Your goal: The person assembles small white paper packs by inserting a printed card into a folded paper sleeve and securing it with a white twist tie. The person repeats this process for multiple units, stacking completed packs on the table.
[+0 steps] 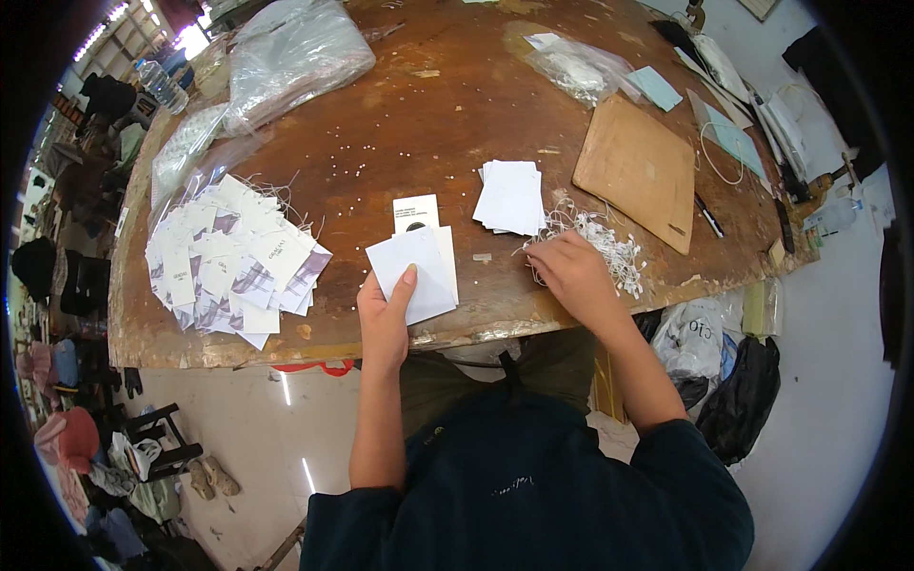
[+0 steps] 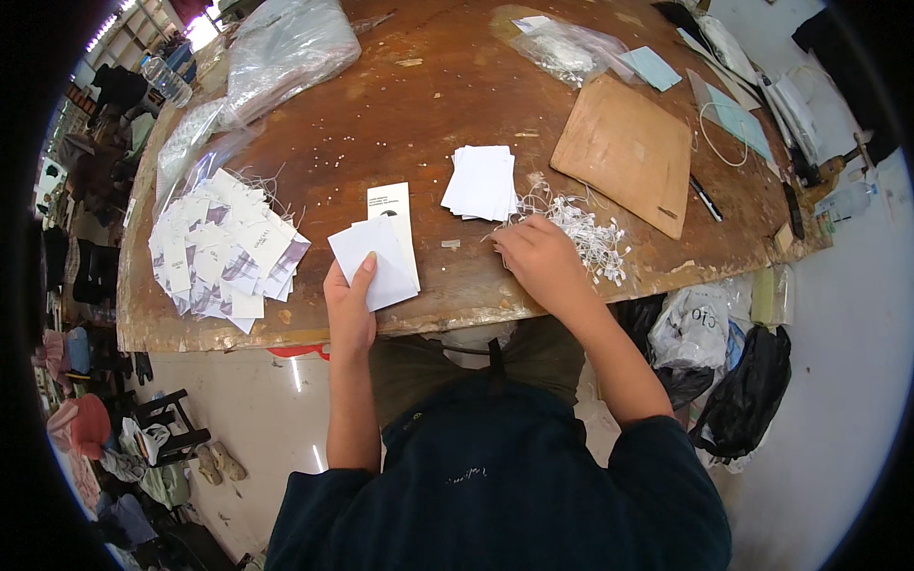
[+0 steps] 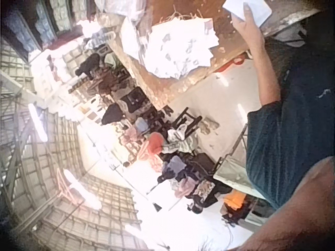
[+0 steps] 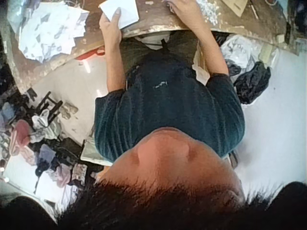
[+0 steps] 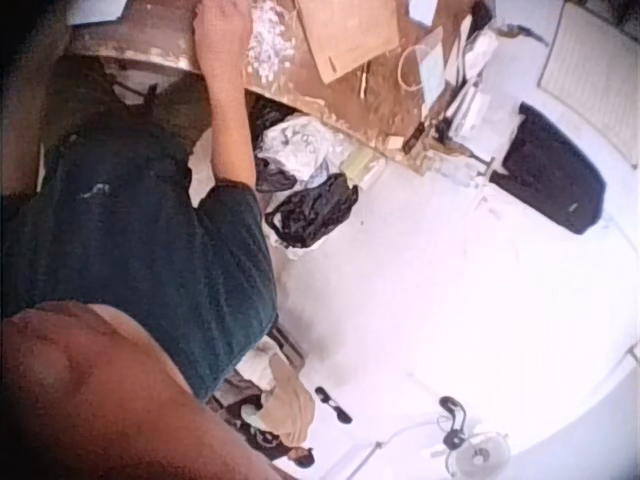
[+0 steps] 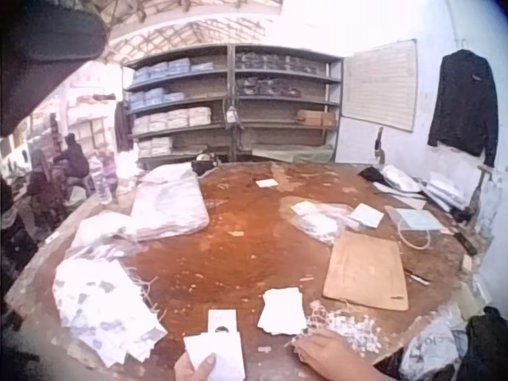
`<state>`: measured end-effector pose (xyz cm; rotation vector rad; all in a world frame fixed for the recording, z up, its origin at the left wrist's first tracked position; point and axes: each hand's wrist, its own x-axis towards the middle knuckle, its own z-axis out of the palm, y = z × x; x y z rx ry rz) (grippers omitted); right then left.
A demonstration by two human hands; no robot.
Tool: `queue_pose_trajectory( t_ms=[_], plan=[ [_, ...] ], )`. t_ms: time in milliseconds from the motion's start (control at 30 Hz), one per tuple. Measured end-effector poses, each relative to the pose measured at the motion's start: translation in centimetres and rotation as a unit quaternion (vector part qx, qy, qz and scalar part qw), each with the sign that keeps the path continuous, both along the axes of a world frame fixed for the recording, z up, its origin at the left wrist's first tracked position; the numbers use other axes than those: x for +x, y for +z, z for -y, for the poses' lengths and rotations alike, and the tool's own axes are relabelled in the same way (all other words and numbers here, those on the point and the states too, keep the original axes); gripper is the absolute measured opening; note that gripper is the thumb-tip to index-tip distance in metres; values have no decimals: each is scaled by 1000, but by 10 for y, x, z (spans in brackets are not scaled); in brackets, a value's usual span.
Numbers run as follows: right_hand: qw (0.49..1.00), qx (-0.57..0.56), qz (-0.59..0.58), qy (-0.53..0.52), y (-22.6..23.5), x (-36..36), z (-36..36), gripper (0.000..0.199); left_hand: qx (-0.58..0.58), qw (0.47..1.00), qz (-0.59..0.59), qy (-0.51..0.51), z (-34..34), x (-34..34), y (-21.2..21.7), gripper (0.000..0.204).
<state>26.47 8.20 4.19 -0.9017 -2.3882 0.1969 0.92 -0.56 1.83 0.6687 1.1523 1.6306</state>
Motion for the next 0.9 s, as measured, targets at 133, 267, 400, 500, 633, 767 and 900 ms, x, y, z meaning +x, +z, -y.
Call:
queue_pose_trajectory(
  t_ms=[133, 267, 400, 500, 633, 767, 900],
  plan=[
    [990, 89, 111, 20, -7, -14, 2, 18, -8, 1000, -5, -15, 0, 2, 4, 31],
    [981, 58, 179, 43, 3, -24, -6, 23, -17, 999, -21, -22, 4, 2, 10, 31],
    [985, -112, -128, 41, 26, -14, -10, 17, 8, 999, -34, -23, 6, 4, 13, 29],
    [870, -222, -432, -79, 43, -4, -1, 15, 13, 998, -60, -30, 6, 5, 12, 29],
    [867, -95, -485, -66, 52, -10, 9, 16, 10, 998, -46, -30, 4, 7, 11, 28],
    [843, -133, -511, -103, 56, -21, 10, 13, 0, 999, -49, -20, 4, 12, 10, 28],
    [891, -123, -429, -83, 62, -26, 12, 11, 3, 999, -41, -33, 1, 14, 11, 28]
  ],
)
